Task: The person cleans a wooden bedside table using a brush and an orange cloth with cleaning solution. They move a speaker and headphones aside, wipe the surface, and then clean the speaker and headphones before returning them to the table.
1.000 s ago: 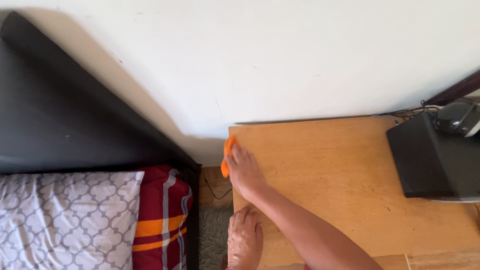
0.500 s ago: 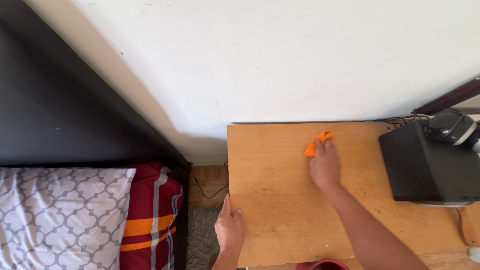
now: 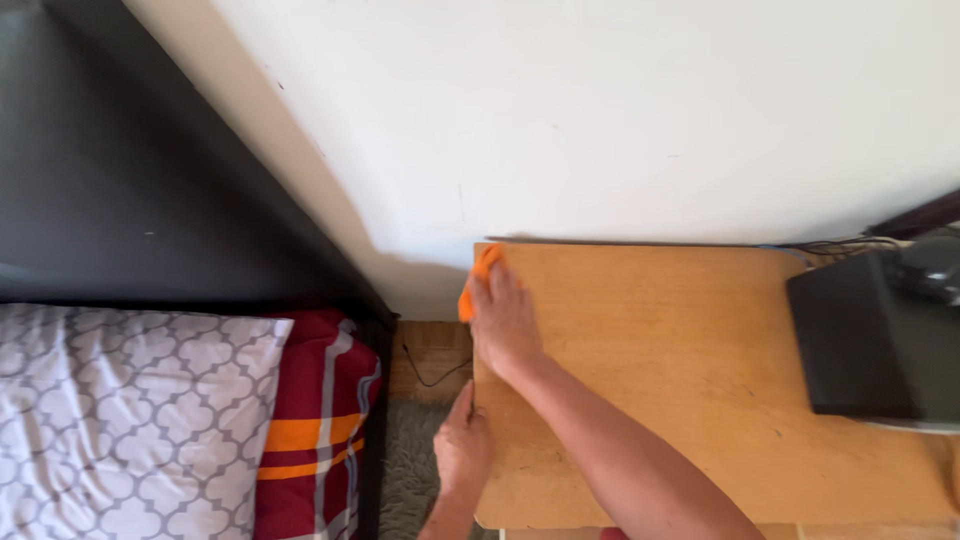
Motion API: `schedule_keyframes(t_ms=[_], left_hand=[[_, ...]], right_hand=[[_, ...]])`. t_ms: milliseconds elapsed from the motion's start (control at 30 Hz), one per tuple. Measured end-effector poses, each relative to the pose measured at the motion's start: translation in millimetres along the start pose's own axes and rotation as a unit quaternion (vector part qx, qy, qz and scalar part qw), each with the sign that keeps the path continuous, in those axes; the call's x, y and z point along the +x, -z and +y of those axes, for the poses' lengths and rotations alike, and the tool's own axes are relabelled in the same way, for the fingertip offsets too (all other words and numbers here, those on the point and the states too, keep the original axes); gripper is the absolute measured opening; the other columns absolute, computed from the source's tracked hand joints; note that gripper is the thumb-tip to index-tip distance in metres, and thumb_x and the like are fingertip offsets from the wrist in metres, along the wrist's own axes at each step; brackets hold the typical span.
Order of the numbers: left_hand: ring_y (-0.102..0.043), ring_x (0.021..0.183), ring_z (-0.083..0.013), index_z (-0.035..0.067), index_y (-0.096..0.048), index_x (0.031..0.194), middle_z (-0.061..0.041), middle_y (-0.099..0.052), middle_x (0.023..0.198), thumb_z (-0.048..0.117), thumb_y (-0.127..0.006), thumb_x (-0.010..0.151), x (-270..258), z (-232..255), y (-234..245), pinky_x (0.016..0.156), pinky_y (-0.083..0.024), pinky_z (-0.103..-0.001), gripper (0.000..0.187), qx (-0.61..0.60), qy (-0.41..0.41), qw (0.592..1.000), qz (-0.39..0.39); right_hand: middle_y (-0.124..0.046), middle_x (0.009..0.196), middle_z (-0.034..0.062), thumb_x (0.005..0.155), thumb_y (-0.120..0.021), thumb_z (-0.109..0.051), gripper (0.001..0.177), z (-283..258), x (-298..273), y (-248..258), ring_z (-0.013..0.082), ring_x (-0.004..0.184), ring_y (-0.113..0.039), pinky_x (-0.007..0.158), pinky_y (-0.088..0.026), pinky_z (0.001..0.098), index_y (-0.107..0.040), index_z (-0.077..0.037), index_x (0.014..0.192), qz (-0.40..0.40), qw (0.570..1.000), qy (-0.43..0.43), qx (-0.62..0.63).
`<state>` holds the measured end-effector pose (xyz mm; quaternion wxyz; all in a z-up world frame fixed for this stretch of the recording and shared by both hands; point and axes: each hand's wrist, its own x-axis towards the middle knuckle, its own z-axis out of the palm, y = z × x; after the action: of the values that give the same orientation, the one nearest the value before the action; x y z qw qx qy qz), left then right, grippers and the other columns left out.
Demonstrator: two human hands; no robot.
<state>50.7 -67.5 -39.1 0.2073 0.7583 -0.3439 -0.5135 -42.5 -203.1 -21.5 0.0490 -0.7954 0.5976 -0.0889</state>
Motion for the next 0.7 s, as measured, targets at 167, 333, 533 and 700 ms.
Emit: schedule_keyframes(t_ms=[167, 333, 533, 700], left_hand=[[-0.069, 0.114, -0.0255, 0.022, -0.060, 0.143, -0.008, -0.071, 0.132, 0.018, -0.054, 0.097, 9, -6, 6, 0.096, -0.053, -0.037, 0.046, 0.007, -0.072, 0.997, 0.006], [-0.069, 0.113, -0.0269, 0.024, -0.058, 0.144, -0.011, -0.068, 0.128, 0.017, -0.056, 0.097, 14, -20, 1, 0.096, -0.054, -0.039, 0.047, 0.010, -0.040, 0.999, -0.005], [-0.069, 0.113, -0.0298, 0.023, -0.061, 0.143, -0.015, -0.069, 0.124, 0.014, -0.058, 0.095, 31, -44, -24, 0.097, -0.055, -0.039, 0.048, 0.101, -0.119, 0.985, 0.074], [-0.066, 0.118, -0.0295, 0.023, -0.063, 0.141, -0.013, -0.066, 0.131, 0.016, -0.058, 0.095, 30, -38, -21, 0.102, -0.052, -0.040, 0.046, 0.104, -0.115, 0.985, 0.076]], right_hand=[[-0.042, 0.151, 0.0257, 0.077, -0.073, -0.012, 0.071, 26, -115, 36, 0.0441, 0.143, -0.038, 0.112, -0.032, 0.0562, -0.049, -0.007, 0.143, -0.049, 0.975, 0.216, -0.009], [-0.055, 0.135, 0.0168, 0.080, -0.067, -0.010, 0.050, 123, -112, 58, 0.0363, 0.136, -0.047, 0.113, -0.035, 0.0528, -0.057, -0.007, 0.129, -0.075, 0.992, 0.069, -0.079], [-0.043, 0.150, 0.0316, 0.097, -0.052, -0.011, 0.049, 132, -72, -14, 0.0454, 0.142, -0.039, 0.119, -0.029, 0.0483, -0.046, 0.009, 0.142, 0.054, 0.987, -0.144, 0.046], [-0.048, 0.145, 0.0254, 0.081, -0.066, -0.013, 0.055, 61, -146, 0, 0.0425, 0.133, -0.046, 0.106, -0.036, 0.0540, -0.054, -0.004, 0.135, -0.032, 0.990, 0.119, 0.070]])
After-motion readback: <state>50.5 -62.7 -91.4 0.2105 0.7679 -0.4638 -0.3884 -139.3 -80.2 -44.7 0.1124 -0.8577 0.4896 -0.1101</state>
